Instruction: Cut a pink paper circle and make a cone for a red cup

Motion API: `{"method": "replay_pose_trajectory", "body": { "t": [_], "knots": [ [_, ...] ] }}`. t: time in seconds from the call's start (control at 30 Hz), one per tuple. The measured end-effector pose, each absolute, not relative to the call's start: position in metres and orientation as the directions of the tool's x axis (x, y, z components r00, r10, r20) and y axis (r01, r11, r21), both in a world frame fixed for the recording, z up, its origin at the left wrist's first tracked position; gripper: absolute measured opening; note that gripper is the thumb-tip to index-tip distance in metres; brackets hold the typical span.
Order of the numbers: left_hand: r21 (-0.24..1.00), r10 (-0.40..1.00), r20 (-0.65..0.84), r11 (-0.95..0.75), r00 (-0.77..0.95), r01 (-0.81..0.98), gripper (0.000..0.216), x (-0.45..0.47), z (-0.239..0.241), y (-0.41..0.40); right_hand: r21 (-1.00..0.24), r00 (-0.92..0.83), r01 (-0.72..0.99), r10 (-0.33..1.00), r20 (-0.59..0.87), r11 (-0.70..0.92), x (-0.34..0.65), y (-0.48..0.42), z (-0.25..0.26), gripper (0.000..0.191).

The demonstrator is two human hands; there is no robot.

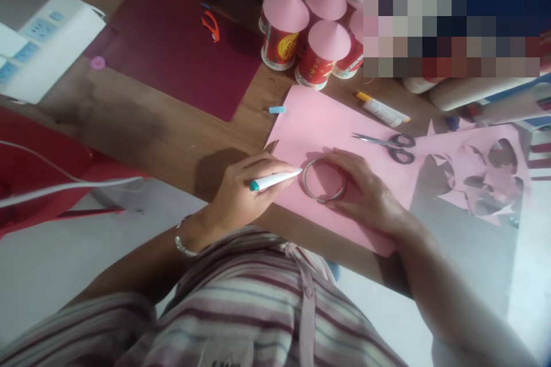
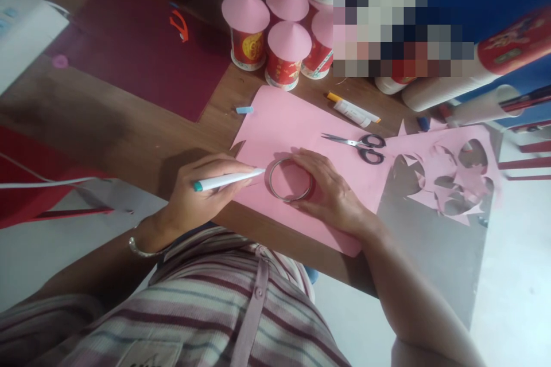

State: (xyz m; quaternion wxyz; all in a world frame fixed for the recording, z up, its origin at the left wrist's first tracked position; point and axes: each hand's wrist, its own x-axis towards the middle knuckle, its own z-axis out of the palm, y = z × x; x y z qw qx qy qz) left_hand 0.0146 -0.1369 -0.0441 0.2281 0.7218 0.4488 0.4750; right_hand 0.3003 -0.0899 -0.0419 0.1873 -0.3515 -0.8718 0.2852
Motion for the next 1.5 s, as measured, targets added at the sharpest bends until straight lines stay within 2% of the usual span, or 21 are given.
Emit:
{"method": "replay_pose_trajectory", "body": {
  "t": [0.9,1.23,1.5],
  "knots": [
    [0.794,0.885,0.444,-0.462,0.141,0.395,0.012,0.019,-0.056,-0.128,-0.660,-0.647,0.537,0.759,0.079,0.526,0.297,-0.092,-0.040,0.082],
    [0.688,0.847,0.503,-0.514,0.175,0.511,0.014,0.024,-0.062,-0.124,-0.655,-0.649,0.531,0.755,0.093,0.537,0.298,-0.092,-0.042,0.083],
    [0.670,0.847,0.488,-0.517,0.208,0.533,0.013,0.025,-0.064,-0.124,-0.643,-0.640,0.544,0.762,0.098,0.539,0.297,-0.093,-0.042,0.081]
  ]
}}
